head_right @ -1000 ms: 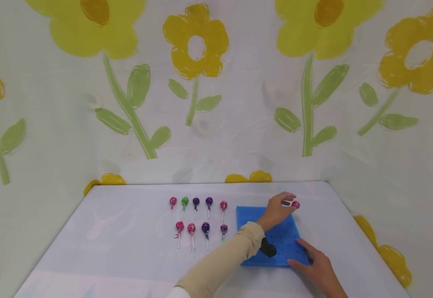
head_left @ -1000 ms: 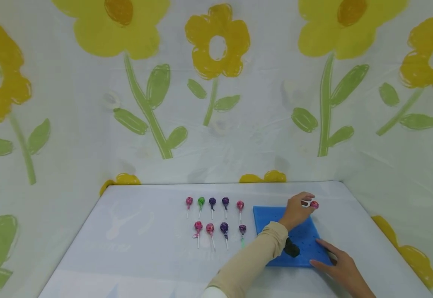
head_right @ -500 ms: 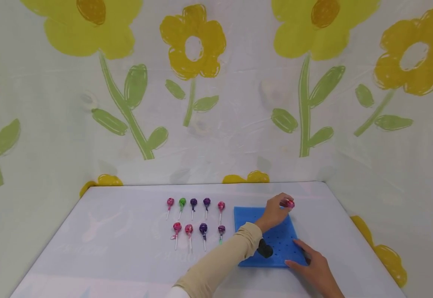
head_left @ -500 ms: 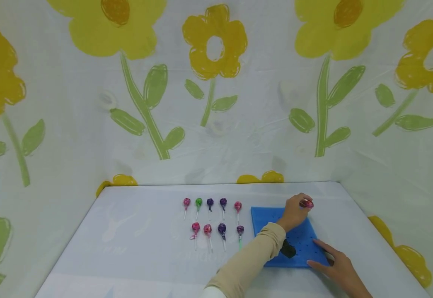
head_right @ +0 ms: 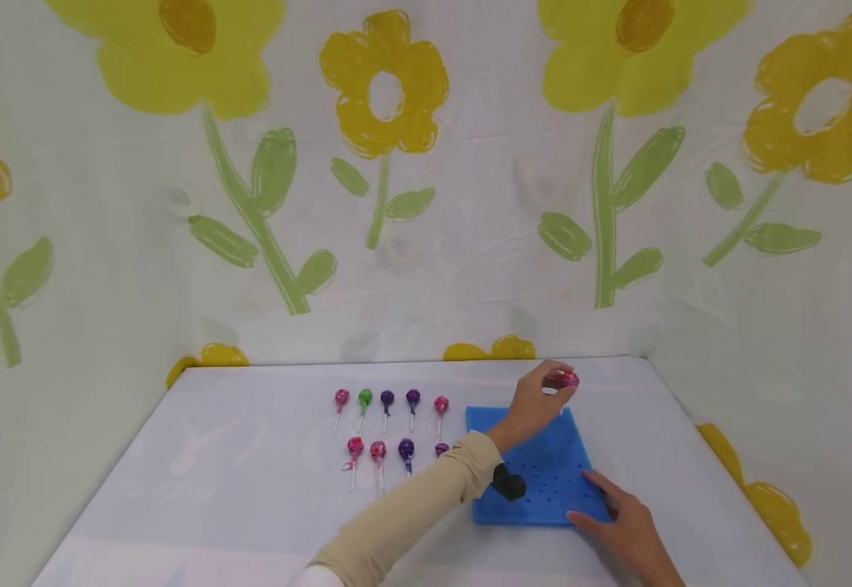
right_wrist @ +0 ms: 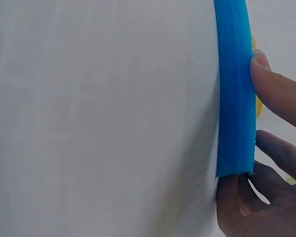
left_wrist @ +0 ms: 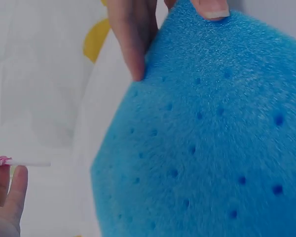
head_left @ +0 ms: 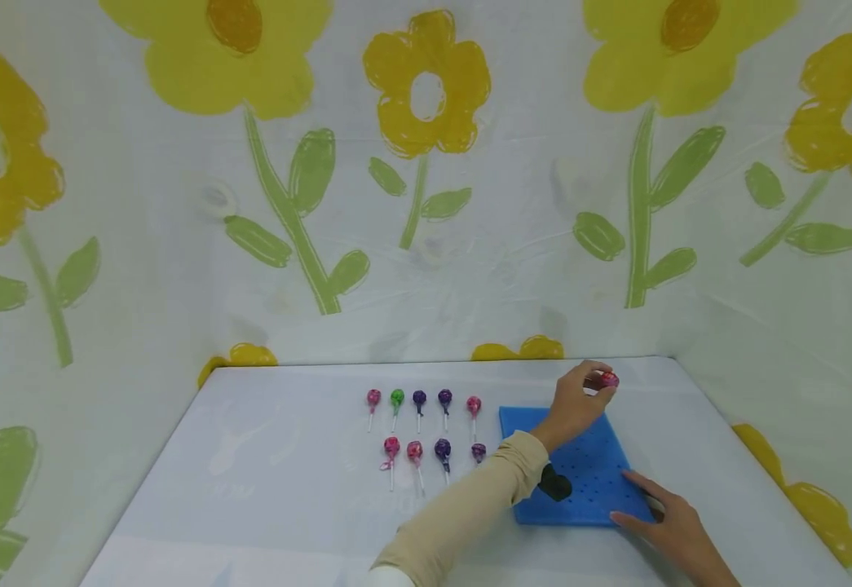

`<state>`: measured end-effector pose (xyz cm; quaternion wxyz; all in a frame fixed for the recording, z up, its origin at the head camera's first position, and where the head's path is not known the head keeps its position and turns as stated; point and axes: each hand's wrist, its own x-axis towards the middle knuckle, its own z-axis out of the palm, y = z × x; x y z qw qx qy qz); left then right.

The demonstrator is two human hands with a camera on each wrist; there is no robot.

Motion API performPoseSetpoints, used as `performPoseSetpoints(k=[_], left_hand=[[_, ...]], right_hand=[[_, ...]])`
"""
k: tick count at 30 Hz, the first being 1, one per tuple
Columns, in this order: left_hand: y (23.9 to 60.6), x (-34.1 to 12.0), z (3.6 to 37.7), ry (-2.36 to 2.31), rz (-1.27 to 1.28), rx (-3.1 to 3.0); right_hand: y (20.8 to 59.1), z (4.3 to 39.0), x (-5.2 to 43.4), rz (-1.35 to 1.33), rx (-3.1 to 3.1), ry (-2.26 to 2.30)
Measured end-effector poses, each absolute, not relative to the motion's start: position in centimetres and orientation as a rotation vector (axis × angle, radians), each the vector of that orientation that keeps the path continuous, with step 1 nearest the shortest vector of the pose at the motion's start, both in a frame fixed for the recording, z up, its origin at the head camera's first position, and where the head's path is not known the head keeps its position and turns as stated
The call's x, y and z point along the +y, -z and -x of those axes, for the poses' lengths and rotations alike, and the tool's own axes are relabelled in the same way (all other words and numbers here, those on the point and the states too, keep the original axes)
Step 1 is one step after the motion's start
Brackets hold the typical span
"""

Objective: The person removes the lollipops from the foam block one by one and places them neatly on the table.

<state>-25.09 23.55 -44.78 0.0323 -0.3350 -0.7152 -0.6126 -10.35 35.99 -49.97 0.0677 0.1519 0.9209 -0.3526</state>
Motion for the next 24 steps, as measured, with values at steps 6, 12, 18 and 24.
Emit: performPoseSetpoints(k=[6,12,18,24], left_hand=[[43.3,21.3,24.6,1.936,1.037,-2.230],[42.3,19.2,24.1,1.931,1.043,-2.263],[41.9,16.9,23.5,1.907,1.043,-2.331],[41.6,15.1,23.0,1.867,1.006,-2.382]], right_hand=[[50.0,10.4,36.0,-0.479,2.764,1.052],[49.9,10.4,36.1,-0.458,2.765,1.042],[50.2,10.5,36.1,-0.449,2.780,1.027],[50.7,10.6,36.7,-0.407,2.795,1.031]])
